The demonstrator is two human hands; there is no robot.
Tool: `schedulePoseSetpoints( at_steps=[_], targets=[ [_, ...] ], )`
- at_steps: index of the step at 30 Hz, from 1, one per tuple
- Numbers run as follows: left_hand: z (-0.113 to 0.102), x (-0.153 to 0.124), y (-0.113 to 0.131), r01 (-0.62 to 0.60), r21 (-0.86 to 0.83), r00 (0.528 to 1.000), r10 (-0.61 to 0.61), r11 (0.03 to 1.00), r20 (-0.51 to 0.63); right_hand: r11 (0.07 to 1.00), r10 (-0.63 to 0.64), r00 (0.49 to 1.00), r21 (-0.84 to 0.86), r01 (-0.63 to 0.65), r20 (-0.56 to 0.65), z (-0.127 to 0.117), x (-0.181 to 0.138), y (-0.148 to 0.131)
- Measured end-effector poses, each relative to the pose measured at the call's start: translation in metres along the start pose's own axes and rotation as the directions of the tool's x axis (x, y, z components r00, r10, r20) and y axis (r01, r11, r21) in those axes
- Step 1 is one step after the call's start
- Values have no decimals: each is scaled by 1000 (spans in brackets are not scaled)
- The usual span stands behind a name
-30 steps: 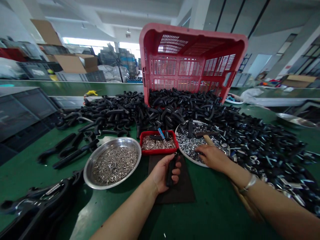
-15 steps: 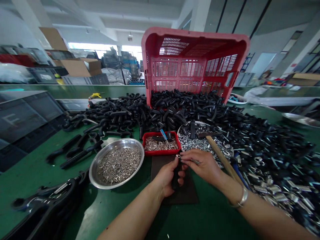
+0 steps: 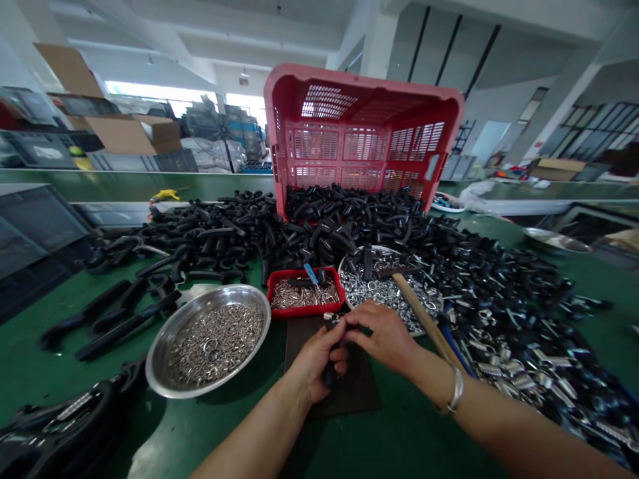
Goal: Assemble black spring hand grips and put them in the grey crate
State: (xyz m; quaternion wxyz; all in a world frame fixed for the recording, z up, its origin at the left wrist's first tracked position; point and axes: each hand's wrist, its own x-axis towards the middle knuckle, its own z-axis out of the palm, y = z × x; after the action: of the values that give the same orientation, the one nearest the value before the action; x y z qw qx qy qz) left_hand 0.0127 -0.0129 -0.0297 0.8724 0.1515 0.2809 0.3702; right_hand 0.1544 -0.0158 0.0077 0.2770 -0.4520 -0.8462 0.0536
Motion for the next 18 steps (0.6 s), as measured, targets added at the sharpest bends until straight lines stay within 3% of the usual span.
schedulePoseSetpoints(
  at_steps=[2,3,5,6,7,9,12,18],
  targets=[
    [2,0,0,-38,13,999,39,999,-32,996,-76,990,-38,81,121,-13,0,14],
    [3,0,1,-45,5,997,45,999,-56,990,-49,984,-122,70,171,-22,1,27],
    [5,0,2,-36,-36,995,32,999,-99,905,166,975,-415,-91,149,-45,3,61],
    [5,1,3,-27,-58,994,20,998,-111,768,355,933,-585,-259,53,-56,4,80],
    [5,1,4,-15,-76,993,7,997,-115,685,442,897,-641,-346,-12,-66,5,100],
    [5,2,5,-2,-96,994,-8,995,-107,590,529,846,-688,-422,-65,-78,7,135],
    [3,2,5,10,-109,996,-20,994,-84,567,557,829,-706,-424,-50,-77,5,166],
    [1,-1,7,45,-111,998,-50,993,-44,566,532,842,-700,-435,-94,-80,-5,170]
  ],
)
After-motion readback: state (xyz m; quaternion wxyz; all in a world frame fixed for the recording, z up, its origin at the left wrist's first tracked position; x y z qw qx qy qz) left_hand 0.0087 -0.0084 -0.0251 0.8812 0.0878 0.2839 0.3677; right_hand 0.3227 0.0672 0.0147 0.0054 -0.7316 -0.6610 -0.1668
